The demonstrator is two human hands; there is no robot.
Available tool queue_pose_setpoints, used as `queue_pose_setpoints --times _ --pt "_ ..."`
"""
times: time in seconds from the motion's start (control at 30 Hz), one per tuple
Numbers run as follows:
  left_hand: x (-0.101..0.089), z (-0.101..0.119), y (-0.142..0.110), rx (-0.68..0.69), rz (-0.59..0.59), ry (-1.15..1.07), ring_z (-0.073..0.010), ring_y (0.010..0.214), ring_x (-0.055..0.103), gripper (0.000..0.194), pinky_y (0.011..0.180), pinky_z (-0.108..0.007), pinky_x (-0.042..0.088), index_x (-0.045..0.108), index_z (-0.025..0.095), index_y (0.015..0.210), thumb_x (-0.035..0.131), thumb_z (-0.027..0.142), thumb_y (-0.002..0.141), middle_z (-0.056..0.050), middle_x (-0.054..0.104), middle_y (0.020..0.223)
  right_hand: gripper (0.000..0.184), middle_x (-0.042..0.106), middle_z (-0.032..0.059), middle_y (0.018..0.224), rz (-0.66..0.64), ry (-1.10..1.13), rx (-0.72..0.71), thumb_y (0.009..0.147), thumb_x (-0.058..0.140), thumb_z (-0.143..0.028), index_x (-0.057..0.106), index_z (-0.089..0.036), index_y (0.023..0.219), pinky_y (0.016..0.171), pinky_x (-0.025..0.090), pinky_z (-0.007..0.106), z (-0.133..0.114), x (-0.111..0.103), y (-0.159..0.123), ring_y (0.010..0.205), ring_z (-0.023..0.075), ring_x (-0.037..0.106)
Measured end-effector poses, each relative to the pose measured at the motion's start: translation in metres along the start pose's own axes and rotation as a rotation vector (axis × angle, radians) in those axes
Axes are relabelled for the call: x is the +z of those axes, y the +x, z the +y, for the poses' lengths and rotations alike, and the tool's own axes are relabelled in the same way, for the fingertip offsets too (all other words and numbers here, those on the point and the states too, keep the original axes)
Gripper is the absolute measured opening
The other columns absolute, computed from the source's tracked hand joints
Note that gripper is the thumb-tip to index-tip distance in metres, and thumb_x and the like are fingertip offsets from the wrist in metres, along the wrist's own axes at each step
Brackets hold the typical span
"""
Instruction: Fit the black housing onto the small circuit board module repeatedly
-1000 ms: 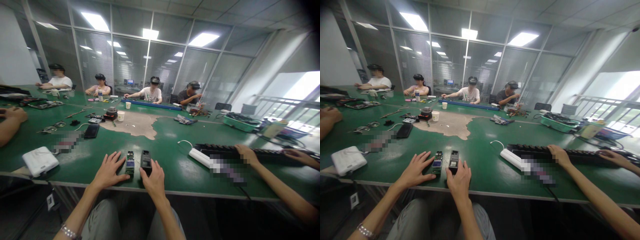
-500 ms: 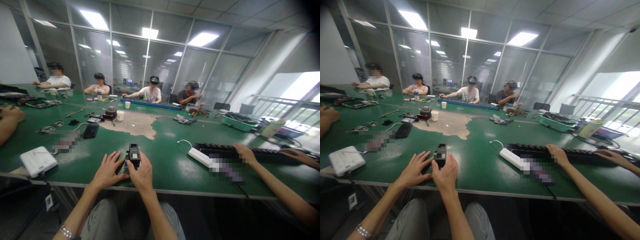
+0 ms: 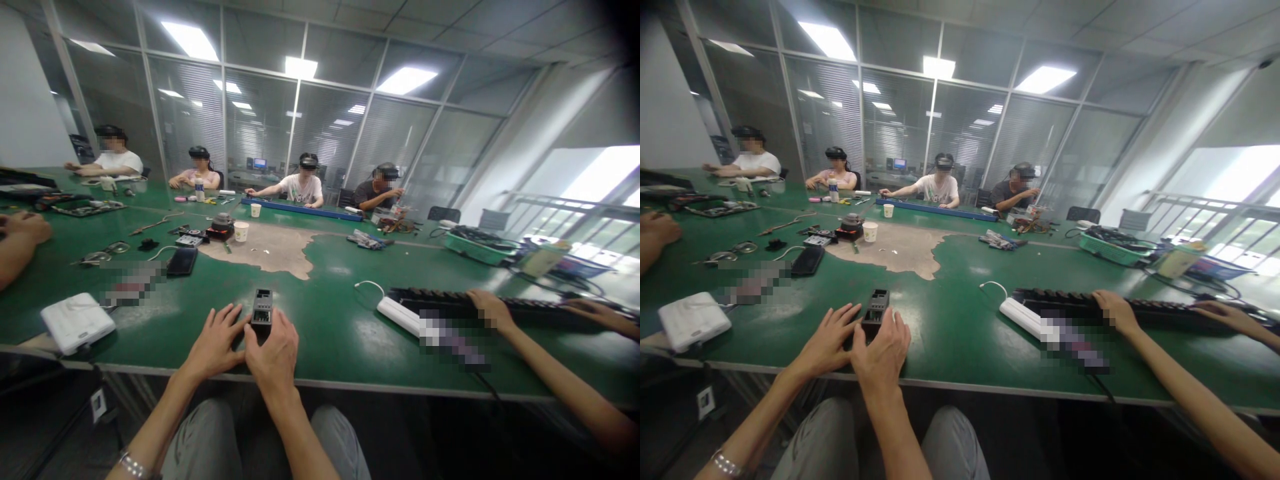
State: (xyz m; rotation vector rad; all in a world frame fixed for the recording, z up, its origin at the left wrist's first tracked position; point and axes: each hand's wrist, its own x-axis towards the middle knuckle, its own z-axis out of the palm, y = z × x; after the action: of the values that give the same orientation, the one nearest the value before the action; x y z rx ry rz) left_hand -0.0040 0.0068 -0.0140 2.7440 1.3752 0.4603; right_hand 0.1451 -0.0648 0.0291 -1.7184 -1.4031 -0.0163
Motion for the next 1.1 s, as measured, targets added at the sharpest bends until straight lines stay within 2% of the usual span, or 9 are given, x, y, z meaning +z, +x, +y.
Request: queue_pose_setpoints --times 0.37,0.57,0.77,0.97,1.1 --pt "-0.001 0.001 0.001 -0.009 -0.013 0.020 -0.0343 0.146 0.023 0.073 0.116 -0.063 0.016 0.041 0.031 0.147 0.061 0.043 0.079 -0.008 0.033 0.157 0.061 0.062 0.0252 0.123 -0.061 -0.067 0.070 0.080 0.065 -0.037 0.056 -0.003 0.130 0.108 0.035 0.051 0.010 0.013 -0.014 0.124 0.0361 0.053" --pt "0.001 0.000 0.000 0.008 0.017 0.008 -0.0337 0.145 0.025 0.071 0.116 -0.064 0.017 0.040 0.033 0.147 0.060 0.037 0.079 -0.006 0.034 0.157 0.073 0.056 0.0273 0.132 -0.032 -0.092 0.039 0.079 0.067 -0.045 0.051 0.000 0.134 0.108 0.035 0.053 0.021 0.020 -0.024 0.132 0.0395 0.045" --pt "0.003 -0.001 0.001 0.008 0.026 0.001 -0.0335 0.145 0.026 0.066 0.115 -0.063 0.018 0.041 0.033 0.147 0.057 0.041 0.083 -0.007 0.035 0.157 0.051 0.064 0.0237 0.120 -0.012 -0.127 0.050 0.082 0.066 -0.041 0.062 -0.006 0.120 0.107 0.033 0.053 0.015 0.024 -0.018 0.127 0.0377 0.050" --pt "0.004 0.000 0.002 -0.014 0.008 0.036 -0.0327 0.145 0.026 0.065 0.116 -0.062 0.017 0.042 0.028 0.147 0.055 0.039 0.084 -0.008 0.036 0.156 0.054 0.061 0.0253 0.126 0.029 -0.165 0.032 0.082 0.066 -0.039 0.060 -0.004 0.122 0.107 0.032 0.051 0.014 0.029 -0.018 0.129 0.0361 0.049" --pt "0.002 0.000 0.001 -0.020 -0.008 0.043 -0.0323 0.145 0.025 0.067 0.117 -0.061 0.017 0.040 0.028 0.148 0.056 0.040 0.083 -0.008 0.035 0.157 0.048 0.064 0.0226 0.121 0.027 -0.122 0.038 0.082 0.067 -0.038 0.063 -0.007 0.118 0.105 0.034 0.049 0.012 0.025 -0.015 0.126 0.0343 0.052"
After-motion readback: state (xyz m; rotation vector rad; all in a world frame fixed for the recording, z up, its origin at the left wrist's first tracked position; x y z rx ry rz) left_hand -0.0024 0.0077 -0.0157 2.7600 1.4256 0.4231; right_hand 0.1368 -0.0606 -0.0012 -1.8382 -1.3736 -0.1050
